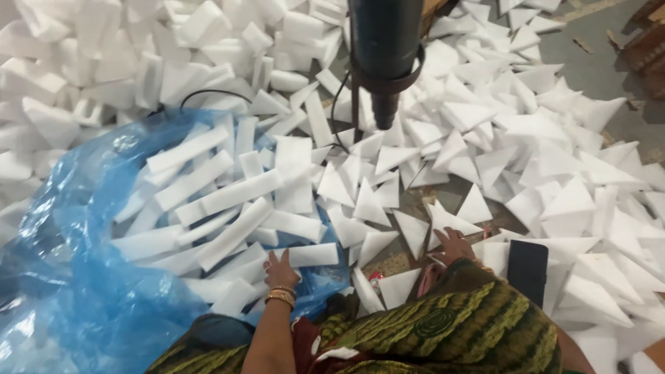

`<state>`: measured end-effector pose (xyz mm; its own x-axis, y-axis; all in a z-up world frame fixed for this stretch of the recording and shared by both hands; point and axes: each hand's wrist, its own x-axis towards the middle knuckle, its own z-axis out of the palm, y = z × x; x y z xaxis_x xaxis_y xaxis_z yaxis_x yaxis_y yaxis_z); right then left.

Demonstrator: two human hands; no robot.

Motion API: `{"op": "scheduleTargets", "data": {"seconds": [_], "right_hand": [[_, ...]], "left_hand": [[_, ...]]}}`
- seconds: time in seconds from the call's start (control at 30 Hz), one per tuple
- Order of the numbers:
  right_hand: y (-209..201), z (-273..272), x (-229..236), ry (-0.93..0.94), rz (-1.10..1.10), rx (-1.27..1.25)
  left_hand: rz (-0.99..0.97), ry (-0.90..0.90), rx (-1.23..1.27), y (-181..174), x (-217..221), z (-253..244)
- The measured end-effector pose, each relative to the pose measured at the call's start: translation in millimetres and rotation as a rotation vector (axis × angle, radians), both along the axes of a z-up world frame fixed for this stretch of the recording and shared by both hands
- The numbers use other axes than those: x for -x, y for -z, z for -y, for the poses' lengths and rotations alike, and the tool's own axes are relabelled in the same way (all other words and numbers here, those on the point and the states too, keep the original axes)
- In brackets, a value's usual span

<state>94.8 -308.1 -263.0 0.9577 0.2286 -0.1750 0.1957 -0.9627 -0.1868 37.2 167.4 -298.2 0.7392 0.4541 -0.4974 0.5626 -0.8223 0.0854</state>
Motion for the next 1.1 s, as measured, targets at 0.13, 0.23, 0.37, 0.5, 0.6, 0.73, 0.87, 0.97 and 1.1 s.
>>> {"op": "scheduleTargets", "data": {"seconds": [0.13, 0.23, 0.37, 0.5, 0.6, 0.73, 0.87, 0.97, 1.1], "right_hand": [[2, 7, -12, 0.101, 0.129, -0.138], [-2, 15, -35, 0.239, 0.134, 0.015], [-5, 20, -47, 0.28, -0.142, 0.078], [0, 16, -32, 0.279, -0.163, -0.005], [2, 8, -20, 0.281, 0.035, -0.24], [-3, 2, -22, 0.254, -0.086, -0.266], [-30, 11, -45, 0.123, -0.27, -0.342], [-80, 12, -67, 0.083, -0.32, -0.534], [-209, -8, -65, -0.013, -0.286, -0.753]], "left_hand": [[0.084, 0.104, 0.017, 4, -7, -10], [0.254, 0.192, -0.014, 5, -7, -27], [0.296, 0.068, -0.044, 2, 6, -35], [0.257, 0.101, -0.13, -16, 7, -32], [0.354, 0.088, -0.102, -49, -6, -18], [0.675, 0.19, 0.108, -92, -35, 8], [1.069, 0.31, 0.452, -135, -55, 38], [1.123, 0.204, 0.781, -177, -57, 62], [0.99, -0.037, 1.234, -221, -57, 91]]}}
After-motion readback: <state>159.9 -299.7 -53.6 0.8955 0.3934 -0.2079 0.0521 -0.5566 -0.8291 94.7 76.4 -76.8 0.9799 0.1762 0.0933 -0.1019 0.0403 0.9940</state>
